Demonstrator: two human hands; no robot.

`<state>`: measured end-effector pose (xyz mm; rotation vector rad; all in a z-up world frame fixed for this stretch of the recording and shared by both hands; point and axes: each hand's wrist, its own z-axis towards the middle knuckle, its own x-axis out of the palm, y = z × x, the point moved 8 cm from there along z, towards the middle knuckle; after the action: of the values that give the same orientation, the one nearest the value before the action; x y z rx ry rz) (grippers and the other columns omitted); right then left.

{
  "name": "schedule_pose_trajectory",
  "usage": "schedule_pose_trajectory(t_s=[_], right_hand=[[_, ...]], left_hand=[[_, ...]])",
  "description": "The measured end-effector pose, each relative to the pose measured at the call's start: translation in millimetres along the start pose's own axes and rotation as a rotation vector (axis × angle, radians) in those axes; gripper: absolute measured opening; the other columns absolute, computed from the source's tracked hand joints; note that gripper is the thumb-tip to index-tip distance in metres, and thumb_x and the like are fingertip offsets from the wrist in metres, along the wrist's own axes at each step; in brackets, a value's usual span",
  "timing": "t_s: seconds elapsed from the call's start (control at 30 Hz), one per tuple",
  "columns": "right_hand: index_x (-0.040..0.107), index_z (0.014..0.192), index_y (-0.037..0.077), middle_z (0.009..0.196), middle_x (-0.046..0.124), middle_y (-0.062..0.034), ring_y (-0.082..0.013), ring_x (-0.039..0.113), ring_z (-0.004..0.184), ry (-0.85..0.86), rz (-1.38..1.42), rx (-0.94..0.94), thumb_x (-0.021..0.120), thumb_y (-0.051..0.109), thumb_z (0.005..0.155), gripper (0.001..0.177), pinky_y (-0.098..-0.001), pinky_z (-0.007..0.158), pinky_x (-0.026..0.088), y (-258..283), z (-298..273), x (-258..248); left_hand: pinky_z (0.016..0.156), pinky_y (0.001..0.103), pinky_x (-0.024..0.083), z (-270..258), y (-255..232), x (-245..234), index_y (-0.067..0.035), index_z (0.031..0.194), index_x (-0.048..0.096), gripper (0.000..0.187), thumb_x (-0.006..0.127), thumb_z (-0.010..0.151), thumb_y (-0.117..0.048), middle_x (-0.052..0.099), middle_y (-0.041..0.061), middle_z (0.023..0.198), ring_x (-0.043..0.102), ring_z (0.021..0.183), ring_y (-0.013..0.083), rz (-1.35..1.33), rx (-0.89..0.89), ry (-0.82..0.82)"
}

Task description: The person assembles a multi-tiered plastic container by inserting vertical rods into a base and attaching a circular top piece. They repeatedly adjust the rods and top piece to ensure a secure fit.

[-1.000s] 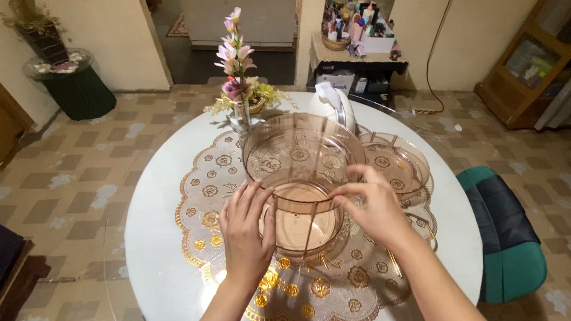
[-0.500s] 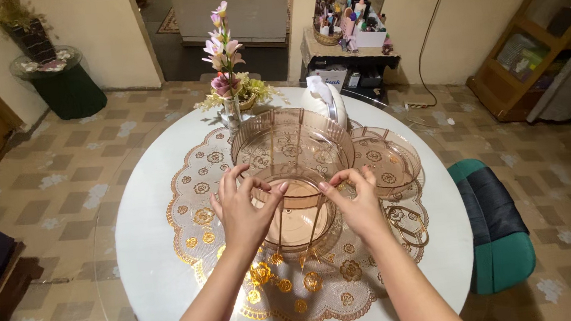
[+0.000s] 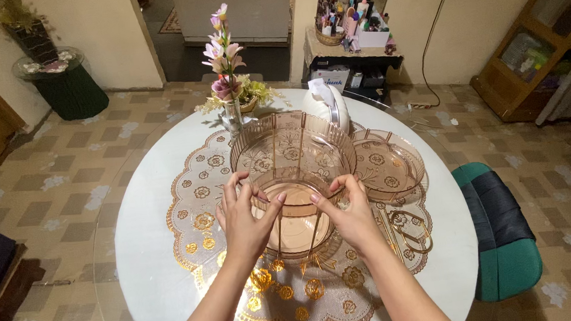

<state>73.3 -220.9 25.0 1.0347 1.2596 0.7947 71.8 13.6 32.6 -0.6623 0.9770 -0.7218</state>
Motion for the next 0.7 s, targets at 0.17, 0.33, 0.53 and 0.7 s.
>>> schedule_pose_trajectory(t_s=[0.17, 0.33, 0.53, 0.7], right_hand=[[0.055, 0.105, 0.016, 0.148, 0.046, -0.0124, -0.0363, 0.035, 0.146, 0.025, -0.027, 0.024, 0.081, 0.041, 0.079, 0.044, -0.0559, 0.114, 0.033, 3, 1, -2], [0.052, 0.124, 0.026, 0.154, 0.043, -0.0095, -0.0373, 0.041, 0.143, 0.062, 0.124, 0.074, 0.080, 0.040, 0.075, 0.058, -0.0558, 0.112, 0.040, 5, -4, -3], [0.054, 0.139, 0.021, 0.166, 0.022, -0.0158, -0.0383, 0.033, 0.147, -0.196, -0.228, -0.174, 0.081, 0.034, 0.080, 0.066, -0.0526, 0.104, 0.046, 33, -19, -15], [0.079, 0.106, 0.014, 0.123, 0.076, -0.0063, -0.0268, 0.066, 0.124, 0.047, -0.480, -0.731, 0.076, 0.019, 0.086, 0.021, -0.0547, 0.113, 0.043, 81, -29, 22]], left_hand=[[0.111, 0.068, 0.016, 3, -5, 0, -0.011, 0.085, 0.061, 0.046, 0.076, 0.081, -0.053, 0.045, 0.008, 0.145, 0.037, 0.142, 0.0330, 0.059, -0.023, 0.032], [0.114, 0.059, 0.024, -11, -14, -9, -0.003, 0.113, 0.059, 0.054, 0.073, 0.090, -0.049, 0.036, 0.019, 0.147, 0.031, 0.143, 0.0380, -0.040, 0.057, -0.124], [0.107, 0.039, 0.046, -55, 24, -2, -0.002, 0.120, 0.068, 0.033, 0.061, 0.092, -0.020, 0.069, 0.016, 0.123, 0.065, 0.120, 0.0304, -0.237, -0.182, -0.096], [0.082, 0.042, 0.055, -58, 13, 26, 0.000, 0.110, 0.076, 0.028, 0.071, 0.089, -0.017, 0.077, 0.021, 0.098, 0.075, 0.089, 0.0326, -0.167, -0.017, 0.065]])
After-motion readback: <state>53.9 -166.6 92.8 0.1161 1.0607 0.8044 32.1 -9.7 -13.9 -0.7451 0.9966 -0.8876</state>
